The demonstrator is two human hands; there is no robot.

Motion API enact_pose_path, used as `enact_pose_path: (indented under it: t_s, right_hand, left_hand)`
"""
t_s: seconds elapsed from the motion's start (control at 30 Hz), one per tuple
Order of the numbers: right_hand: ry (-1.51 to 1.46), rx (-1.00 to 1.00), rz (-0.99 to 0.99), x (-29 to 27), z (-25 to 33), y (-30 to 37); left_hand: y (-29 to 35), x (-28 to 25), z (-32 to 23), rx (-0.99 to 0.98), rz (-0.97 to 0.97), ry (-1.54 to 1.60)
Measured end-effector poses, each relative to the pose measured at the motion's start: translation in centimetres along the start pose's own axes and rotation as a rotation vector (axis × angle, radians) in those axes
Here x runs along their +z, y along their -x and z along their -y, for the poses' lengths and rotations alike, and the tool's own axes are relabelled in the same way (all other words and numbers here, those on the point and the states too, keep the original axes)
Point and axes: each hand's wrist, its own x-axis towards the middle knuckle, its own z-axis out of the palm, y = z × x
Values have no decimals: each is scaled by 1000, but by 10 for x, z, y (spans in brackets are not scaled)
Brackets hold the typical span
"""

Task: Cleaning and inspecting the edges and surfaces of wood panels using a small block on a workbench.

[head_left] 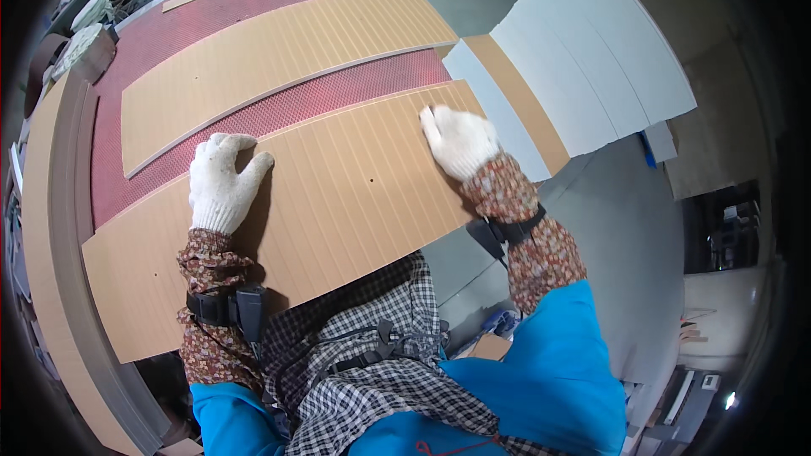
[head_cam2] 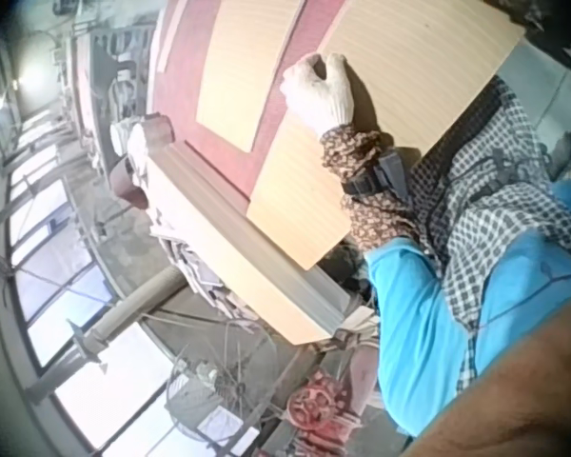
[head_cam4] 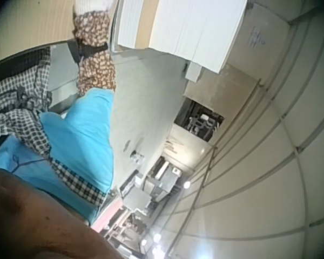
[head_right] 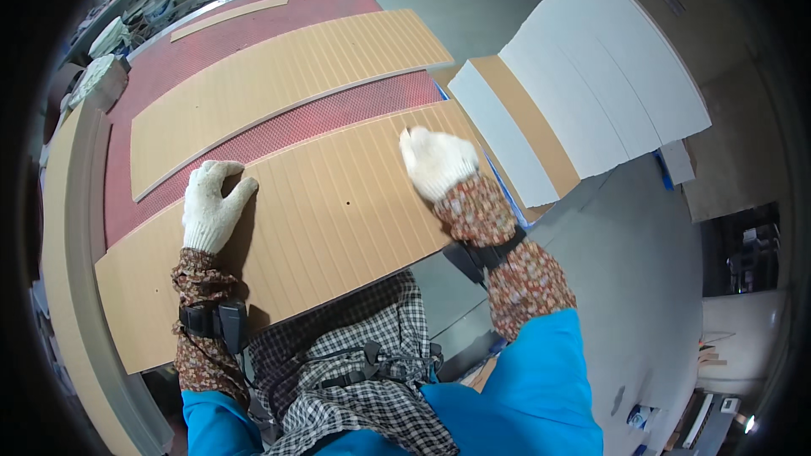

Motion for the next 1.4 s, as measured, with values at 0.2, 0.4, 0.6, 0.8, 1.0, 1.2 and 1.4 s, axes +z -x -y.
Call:
enact_pose_path:
  t_s: [0.2, 0.4, 0.6, 0.8, 1.0, 1.2, 1.4]
  right_hand:
    - [63, 63, 226, -15, -9, 105]
    - [119, -124, -7, -6, -22, 185]
    - [-48, -26, -62, -7, -9, 193]
    - [29, -97, 9, -7, -7, 186]
    - [37, -130, 50, -13, -3, 161]
    - [13, -43, 92, -15, 14, 67]
    - [18, -21, -8, -7, 25, -30]
  left_hand:
    - [0, -1, 7, 26, -20, 10]
    - [-1, 2, 4, 35, -24, 16]
    - [-2, 1, 1, 25, 2, 5]
    - [-1, 1, 5, 22, 2, -1]
    - [-2, -2, 3, 9, 10, 20]
    - [0, -1, 3, 7, -19, 8]
    - [-2, 3, 0, -3, 1, 2]
